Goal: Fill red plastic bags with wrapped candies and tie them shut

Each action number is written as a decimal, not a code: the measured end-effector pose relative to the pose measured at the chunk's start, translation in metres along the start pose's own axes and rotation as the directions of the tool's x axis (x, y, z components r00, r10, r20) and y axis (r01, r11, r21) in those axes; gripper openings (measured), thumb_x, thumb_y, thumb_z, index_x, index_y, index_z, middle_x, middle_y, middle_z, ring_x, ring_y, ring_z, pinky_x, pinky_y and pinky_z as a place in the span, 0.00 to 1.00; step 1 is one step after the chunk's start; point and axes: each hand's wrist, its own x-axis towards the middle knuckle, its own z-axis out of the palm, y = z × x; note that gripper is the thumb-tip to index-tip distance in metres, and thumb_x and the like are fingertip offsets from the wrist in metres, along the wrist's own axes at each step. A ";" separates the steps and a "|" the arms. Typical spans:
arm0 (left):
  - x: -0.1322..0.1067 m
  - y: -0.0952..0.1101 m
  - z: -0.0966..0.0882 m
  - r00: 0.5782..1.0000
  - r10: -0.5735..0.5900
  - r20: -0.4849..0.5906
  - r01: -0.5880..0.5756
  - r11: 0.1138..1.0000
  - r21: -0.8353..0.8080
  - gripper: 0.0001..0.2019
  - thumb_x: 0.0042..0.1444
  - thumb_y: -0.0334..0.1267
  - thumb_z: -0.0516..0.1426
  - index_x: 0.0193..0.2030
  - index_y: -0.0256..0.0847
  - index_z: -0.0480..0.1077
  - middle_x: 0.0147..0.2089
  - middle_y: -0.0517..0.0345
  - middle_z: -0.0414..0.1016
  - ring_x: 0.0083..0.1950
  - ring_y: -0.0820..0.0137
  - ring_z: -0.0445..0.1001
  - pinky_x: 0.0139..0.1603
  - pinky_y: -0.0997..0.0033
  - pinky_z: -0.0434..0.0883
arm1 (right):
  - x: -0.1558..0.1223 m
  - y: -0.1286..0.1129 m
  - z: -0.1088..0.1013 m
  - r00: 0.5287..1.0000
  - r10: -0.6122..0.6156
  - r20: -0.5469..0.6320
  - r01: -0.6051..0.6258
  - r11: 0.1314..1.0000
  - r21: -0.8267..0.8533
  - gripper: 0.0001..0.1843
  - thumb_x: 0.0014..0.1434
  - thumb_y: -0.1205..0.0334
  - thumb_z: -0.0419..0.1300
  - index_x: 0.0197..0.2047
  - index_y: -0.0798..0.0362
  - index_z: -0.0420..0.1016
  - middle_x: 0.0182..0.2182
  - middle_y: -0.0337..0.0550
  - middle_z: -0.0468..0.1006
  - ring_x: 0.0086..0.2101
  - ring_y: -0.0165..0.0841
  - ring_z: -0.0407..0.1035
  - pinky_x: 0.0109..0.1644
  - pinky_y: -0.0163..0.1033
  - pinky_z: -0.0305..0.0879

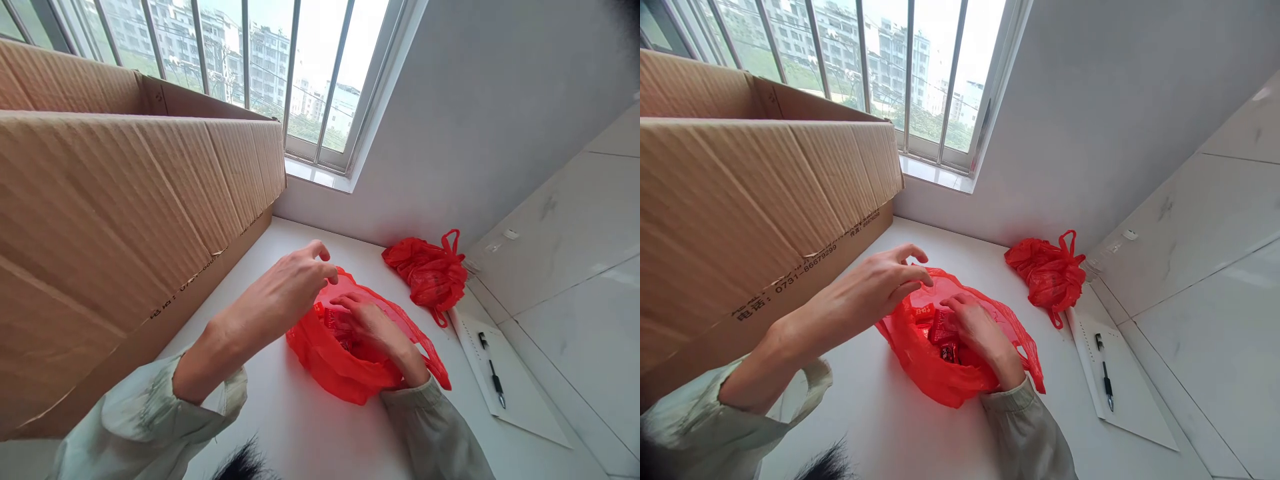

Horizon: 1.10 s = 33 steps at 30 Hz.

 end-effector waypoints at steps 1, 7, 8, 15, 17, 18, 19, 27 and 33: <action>-0.001 -0.001 -0.002 1.000 -0.003 0.004 0.003 1.000 -0.007 0.14 0.64 0.27 0.48 0.32 0.38 0.70 0.48 0.54 0.66 0.29 0.77 0.65 0.31 0.71 0.64 | -0.001 -0.002 -0.005 1.000 0.002 -0.002 -0.002 1.000 0.004 0.21 0.64 0.73 0.48 0.55 0.48 0.72 0.55 0.45 0.73 0.50 0.35 0.71 0.51 0.44 0.68; -0.007 -0.015 -0.004 0.995 0.102 -0.006 -0.102 0.987 -0.126 0.18 0.64 0.42 0.57 0.60 0.53 0.64 0.59 0.58 0.66 0.46 0.68 0.73 0.46 0.69 0.71 | -0.012 -0.028 -0.033 0.993 -0.078 -0.087 0.093 0.979 0.184 0.15 0.70 0.62 0.48 0.53 0.47 0.74 0.53 0.43 0.75 0.51 0.34 0.70 0.53 0.41 0.67; -0.007 -0.016 -0.003 0.992 0.124 0.005 -0.122 0.979 -0.164 0.22 0.63 0.42 0.58 0.63 0.55 0.61 0.61 0.59 0.65 0.50 0.67 0.73 0.48 0.70 0.71 | -0.013 -0.034 -0.036 0.992 -0.105 -0.070 0.119 0.963 0.243 0.15 0.71 0.59 0.47 0.50 0.47 0.75 0.48 0.41 0.77 0.47 0.33 0.71 0.50 0.39 0.68; -0.005 0.001 -0.003 0.969 0.226 -0.097 -0.240 0.954 -0.178 0.21 0.68 0.30 0.49 0.64 0.53 0.60 0.62 0.63 0.68 0.55 0.72 0.71 0.53 0.74 0.69 | -0.026 -0.062 -0.041 0.970 -0.222 -0.096 0.241 0.844 0.480 0.25 0.68 0.49 0.53 0.66 0.43 0.62 0.59 0.41 0.70 0.56 0.35 0.66 0.57 0.40 0.66; -0.007 0.008 -0.008 0.949 0.243 -0.199 -0.274 0.951 -0.141 0.21 0.67 0.29 0.50 0.64 0.50 0.60 0.61 0.62 0.68 0.54 0.72 0.72 0.52 0.74 0.71 | -0.028 -0.064 -0.041 0.970 -0.195 -0.144 0.240 0.864 0.442 0.36 0.66 0.47 0.56 0.72 0.41 0.49 0.69 0.40 0.57 0.66 0.36 0.54 0.66 0.43 0.58; -0.008 0.011 -0.011 0.934 0.256 -0.249 -0.294 0.947 -0.130 0.21 0.67 0.29 0.51 0.64 0.50 0.60 0.61 0.62 0.68 0.54 0.72 0.72 0.52 0.74 0.71 | -0.029 -0.064 -0.042 0.972 -0.174 -0.160 0.225 0.885 0.408 0.39 0.66 0.47 0.57 0.74 0.40 0.43 0.71 0.39 0.51 0.69 0.35 0.47 0.69 0.44 0.54; -0.009 0.014 -0.015 0.917 0.266 -0.297 -0.313 0.942 -0.124 0.21 0.67 0.29 0.51 0.64 0.49 0.61 0.62 0.61 0.67 0.53 0.72 0.73 0.52 0.74 0.72 | -0.030 -0.064 -0.044 0.972 -0.153 -0.178 0.210 0.907 0.366 0.42 0.65 0.47 0.57 0.74 0.39 0.39 0.73 0.38 0.47 0.70 0.35 0.42 0.71 0.45 0.51; -0.011 0.002 -0.019 0.929 0.155 -0.335 -0.188 0.980 -0.071 0.28 0.65 0.49 0.58 0.69 0.51 0.55 0.65 0.55 0.64 0.57 0.62 0.72 0.57 0.63 0.73 | -0.068 -0.043 -0.089 0.979 0.085 -0.187 -0.092 0.995 -0.028 0.23 0.64 0.45 0.56 0.60 0.39 0.71 0.63 0.39 0.69 0.66 0.42 0.54 0.65 0.52 0.60; 0.002 -0.023 0.006 0.999 0.031 0.015 -0.027 0.971 -0.240 0.48 0.55 0.65 0.59 0.75 0.49 0.43 0.71 0.50 0.57 0.69 0.53 0.60 0.63 0.60 0.67 | -0.094 -0.016 -0.099 0.830 0.551 -0.083 -0.552 0.834 0.005 0.40 0.52 0.51 0.66 0.67 0.42 0.63 0.64 0.45 0.66 0.63 0.47 0.58 0.61 0.51 0.64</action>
